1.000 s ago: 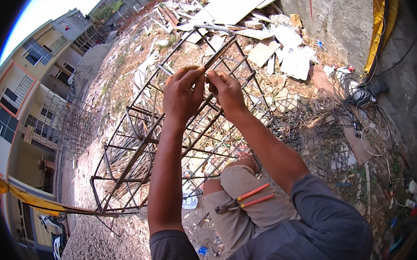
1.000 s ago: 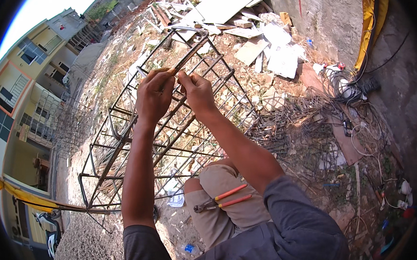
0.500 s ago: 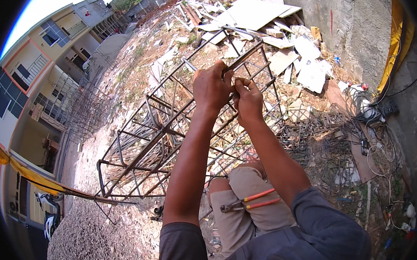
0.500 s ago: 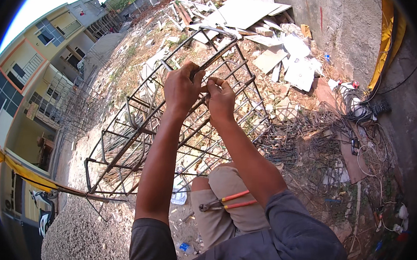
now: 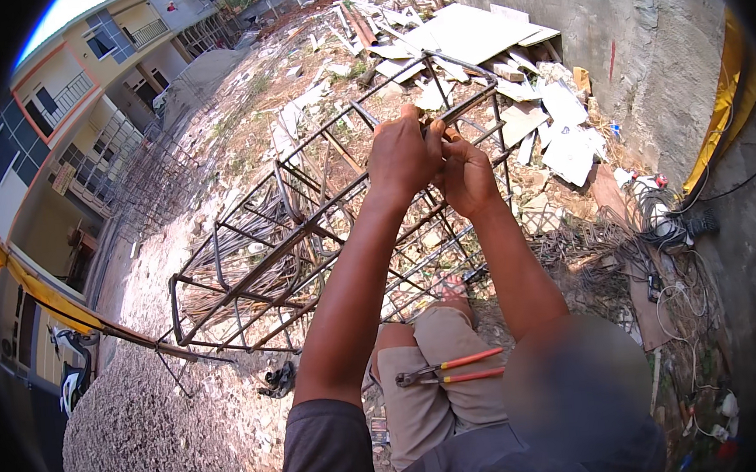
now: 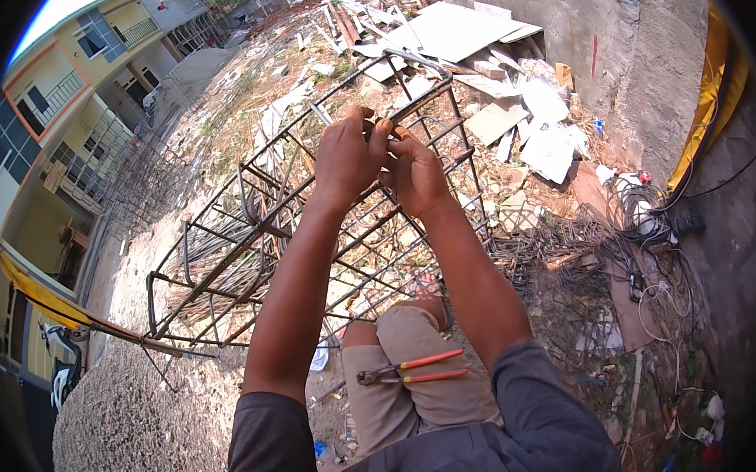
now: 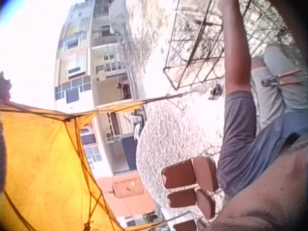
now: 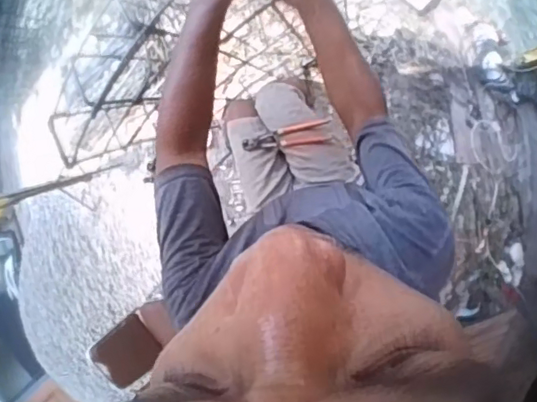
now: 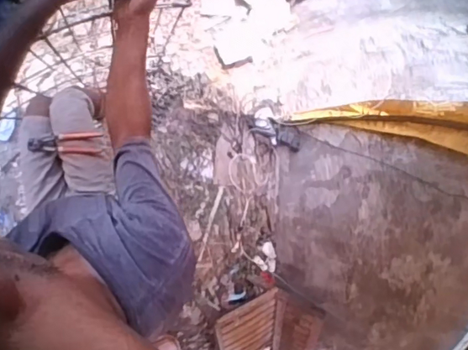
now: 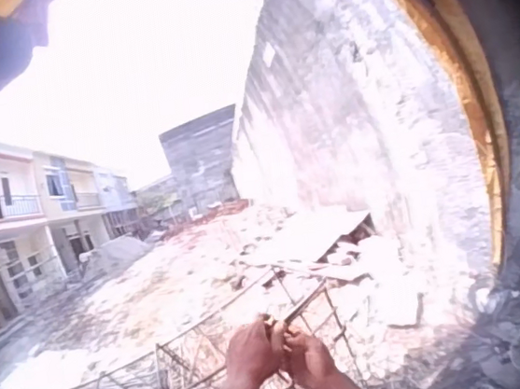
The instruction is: The person sits on the ground and assembles a metal frame by hand, using pliers to bend and secure wire ties at multiple joints. The person repeatedly picks up wire ties, wraps them around intersecting bars, and twists them to fasten the structure.
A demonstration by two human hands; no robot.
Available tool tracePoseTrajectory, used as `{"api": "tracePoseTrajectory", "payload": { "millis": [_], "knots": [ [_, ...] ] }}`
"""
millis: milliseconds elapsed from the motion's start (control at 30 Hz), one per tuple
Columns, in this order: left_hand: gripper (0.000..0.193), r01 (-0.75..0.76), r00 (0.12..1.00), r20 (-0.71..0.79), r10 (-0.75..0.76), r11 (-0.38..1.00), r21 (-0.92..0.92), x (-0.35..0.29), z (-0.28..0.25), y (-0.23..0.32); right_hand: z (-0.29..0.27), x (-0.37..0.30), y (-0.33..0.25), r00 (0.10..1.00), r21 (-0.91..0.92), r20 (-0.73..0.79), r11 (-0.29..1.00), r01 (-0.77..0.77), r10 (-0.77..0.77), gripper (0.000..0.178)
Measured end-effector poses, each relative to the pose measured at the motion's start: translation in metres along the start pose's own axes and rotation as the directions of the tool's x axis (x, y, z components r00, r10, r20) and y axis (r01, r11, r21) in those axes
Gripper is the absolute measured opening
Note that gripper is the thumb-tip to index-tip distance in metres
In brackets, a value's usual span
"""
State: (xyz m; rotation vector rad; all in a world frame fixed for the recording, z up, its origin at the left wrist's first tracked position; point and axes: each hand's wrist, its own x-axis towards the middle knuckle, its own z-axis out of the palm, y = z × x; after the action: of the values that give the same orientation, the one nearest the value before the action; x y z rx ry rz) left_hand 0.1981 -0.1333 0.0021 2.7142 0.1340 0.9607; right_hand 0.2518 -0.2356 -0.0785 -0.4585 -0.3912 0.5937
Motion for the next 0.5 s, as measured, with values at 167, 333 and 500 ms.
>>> {"api": "tracePoseTrajectory", "payload": {
  "millis": [167, 333, 500],
  "knots": [
    [0.035, -0.018, 0.999, 0.036, 0.024, 0.988, -0.156, 0.002, -0.005, -0.006, -0.007, 0.002, -0.010, 0.994, -0.043, 0.110, 0.999, -0.007, 0.012, 0.028],
    [0.024, 0.049, 0.998, 0.059, -0.032, 0.952, -0.303, -0.003, -0.010, -0.002, 0.005, -0.006, -0.010, 0.997, -0.029, -0.068, 0.999, -0.039, 0.037, 0.025],
    [0.017, -0.107, 0.985, -0.153, 0.084, 0.983, -0.150, -0.007, -0.002, -0.009, 0.015, -0.008, 0.001, 0.965, -0.341, -0.204, 0.936, 0.090, -0.167, 0.018]
  ]
}}
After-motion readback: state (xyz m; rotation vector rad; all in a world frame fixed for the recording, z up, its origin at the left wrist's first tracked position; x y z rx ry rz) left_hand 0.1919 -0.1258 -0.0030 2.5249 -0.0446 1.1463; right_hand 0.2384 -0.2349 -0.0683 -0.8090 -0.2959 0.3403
